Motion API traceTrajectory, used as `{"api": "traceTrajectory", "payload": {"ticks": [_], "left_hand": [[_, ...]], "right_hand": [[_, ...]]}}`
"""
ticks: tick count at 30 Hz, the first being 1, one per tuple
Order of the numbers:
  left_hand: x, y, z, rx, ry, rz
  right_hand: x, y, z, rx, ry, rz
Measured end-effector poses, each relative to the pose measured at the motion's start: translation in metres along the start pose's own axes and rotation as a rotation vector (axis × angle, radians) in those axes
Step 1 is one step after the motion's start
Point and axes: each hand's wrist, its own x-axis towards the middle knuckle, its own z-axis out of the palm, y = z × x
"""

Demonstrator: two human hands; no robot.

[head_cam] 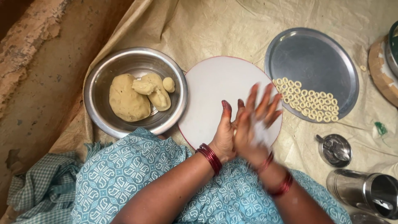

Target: The person takes small pieces of dough from a metal bowl, rolls them into thin strips between their palms, and then joins the ends to form small rings. The finished rings are placed onto a metal tray to the right.

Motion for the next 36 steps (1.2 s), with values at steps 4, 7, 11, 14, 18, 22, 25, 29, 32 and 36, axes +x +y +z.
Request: {"api": "traceTrajectory", "payload": {"ticks": [4,7,11,14,18,22,25,29,32,36], "left_hand": [[0.001,-0.002,-0.004,0.047,0.081,-0.08],[0.0,-0.001,-0.01,0.043,-0.045,-0.027],[-0.002,0.001,-0.012,-0.585,-0.674,-0.092],[0.001,0.008,-0.005,-0.324,-0.465,-0.116],[0.005,0.027,0.006,0.035,-0.113,-0.059],[0.0,0.035,0.014,0.015,-0.139,-0.021],[-0.004,0.03,0.019,0.029,-0.141,-0.045],[-0.004,0.015,0.019,-0.016,-0.021,0.011],[-0.002,0.009,0.011,-0.092,0.121,0.048],[0.001,0.002,0.005,-0.054,0.09,0.11]], "right_hand": [[-0.002,-0.003,0.0,-0.112,0.038,0.028],[-0.002,-0.01,0.001,-0.047,-0.037,0.013],[0.022,0.002,-0.016,-0.358,0.056,0.066],[0.035,0.024,-0.043,-0.107,0.031,0.231],[0.022,0.036,-0.054,-0.012,-0.016,0.129],[0.011,0.022,-0.043,-0.055,-0.027,0.023],[0.015,0.003,-0.038,-0.061,0.039,-0.006],[0.012,-0.022,-0.027,-0.203,0.121,-0.002],[0.005,-0.023,-0.019,-0.147,0.061,-0.06],[0.0,-0.012,-0.011,-0.2,0.074,0.065]]}}
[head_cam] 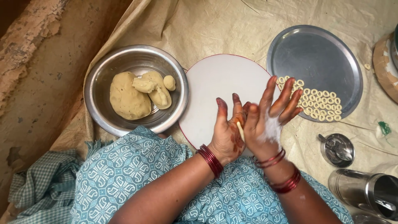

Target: The person takes small pieces of dough from a metal bowl, rolls them into thin strips between their palms, and then joins the ends to form small rings. The finished rings are placed onto a metal tray to the right.

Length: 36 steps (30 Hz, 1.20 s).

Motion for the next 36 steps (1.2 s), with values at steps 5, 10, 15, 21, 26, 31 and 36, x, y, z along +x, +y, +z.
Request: {"api": "traceTrajectory", "payload": {"ticks": [5,10,15,21,26,31,36], "left_hand": [[-0.001,0.006,0.003,0.0,-0.089,-0.132],[-0.004,0.02,0.011,0.034,-0.234,-0.205],[0.0,0.023,0.012,0.084,-0.166,-0.192],[0.001,0.027,-0.003,0.04,-0.094,-0.226],[0.008,0.036,-0.005,0.108,-0.199,-0.026],[0.01,0.047,0.002,0.204,-0.034,0.082],[0.008,0.051,0.012,0.207,0.023,0.17]], "right_hand": [[0.004,0.003,-0.002,-0.122,-0.057,-0.041],[0.039,0.029,-0.031,-0.038,-0.056,0.062],[0.041,0.029,-0.056,0.16,-0.425,0.095],[0.034,0.007,-0.06,0.398,-0.403,-0.11],[0.043,0.027,-0.056,1.152,-0.29,0.317],[0.039,0.04,-0.048,1.625,-0.296,0.548],[0.035,0.032,-0.042,1.759,-0.313,0.562]]}}
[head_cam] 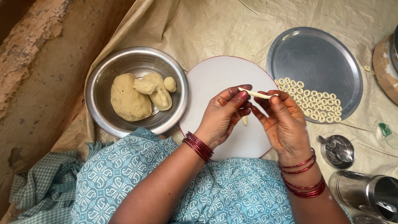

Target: The person takes small pieces of dough from a metal bowl, rolls them into thin strips between their palms, and then joins the ends to form small rings. The finished rings are placed onto a metal tray to the right.

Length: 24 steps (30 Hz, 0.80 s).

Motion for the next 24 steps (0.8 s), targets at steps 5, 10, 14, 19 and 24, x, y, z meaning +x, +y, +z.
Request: {"api": "traceTrajectory", "payload": {"ticks": [5,10,14,19,24], "left_hand": [[0.0,0.007,0.004,0.084,0.016,0.05],[0.001,0.011,0.001,0.405,0.02,0.187],[0.0,0.014,0.004,0.548,-0.063,0.234],[-0.013,0.027,0.017,0.973,-0.061,0.305],[-0.023,0.04,0.034,1.254,-0.062,0.488]], "right_hand": [[-0.001,0.008,0.007,-0.029,0.01,0.012],[-0.003,0.011,0.01,-0.034,0.074,0.054],[-0.001,0.011,0.008,-0.041,0.11,0.039],[0.002,0.015,0.002,-0.049,0.111,0.004],[0.002,0.018,-0.003,-0.149,0.119,0.012]]}}
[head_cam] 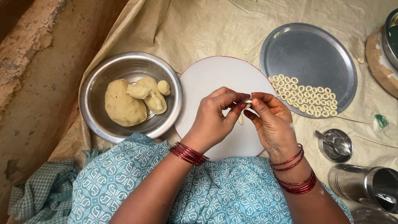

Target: The person takes small pieces of dough from a metal bowl, rolls them into thin strips between their palms, and then joins the ends to form small rings. The finished rings are placed onto a metal tray to the right.

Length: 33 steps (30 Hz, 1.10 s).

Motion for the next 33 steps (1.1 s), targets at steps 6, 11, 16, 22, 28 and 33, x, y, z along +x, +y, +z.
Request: {"api": "traceTrajectory", "payload": {"ticks": [6,11,16,22,28,33], "left_hand": [[0.001,0.01,-0.006,0.198,0.042,0.152],[-0.003,0.006,-0.003,0.381,0.081,0.246],[-0.003,0.0,0.002,0.344,0.1,0.136],[-0.002,0.003,-0.002,0.094,0.061,-0.072],[0.001,0.006,-0.007,0.027,-0.008,-0.144],[0.002,0.003,-0.004,0.085,-0.056,-0.173]], "right_hand": [[-0.001,-0.002,-0.004,-0.078,-0.08,-0.035],[-0.001,-0.003,-0.005,-0.169,-0.103,-0.068],[-0.003,-0.004,0.001,-0.128,-0.136,-0.084],[-0.003,-0.009,0.012,-0.116,-0.082,-0.086],[-0.006,-0.02,0.014,-0.246,-0.077,-0.135],[-0.009,-0.021,0.019,-0.409,-0.106,-0.195]]}}
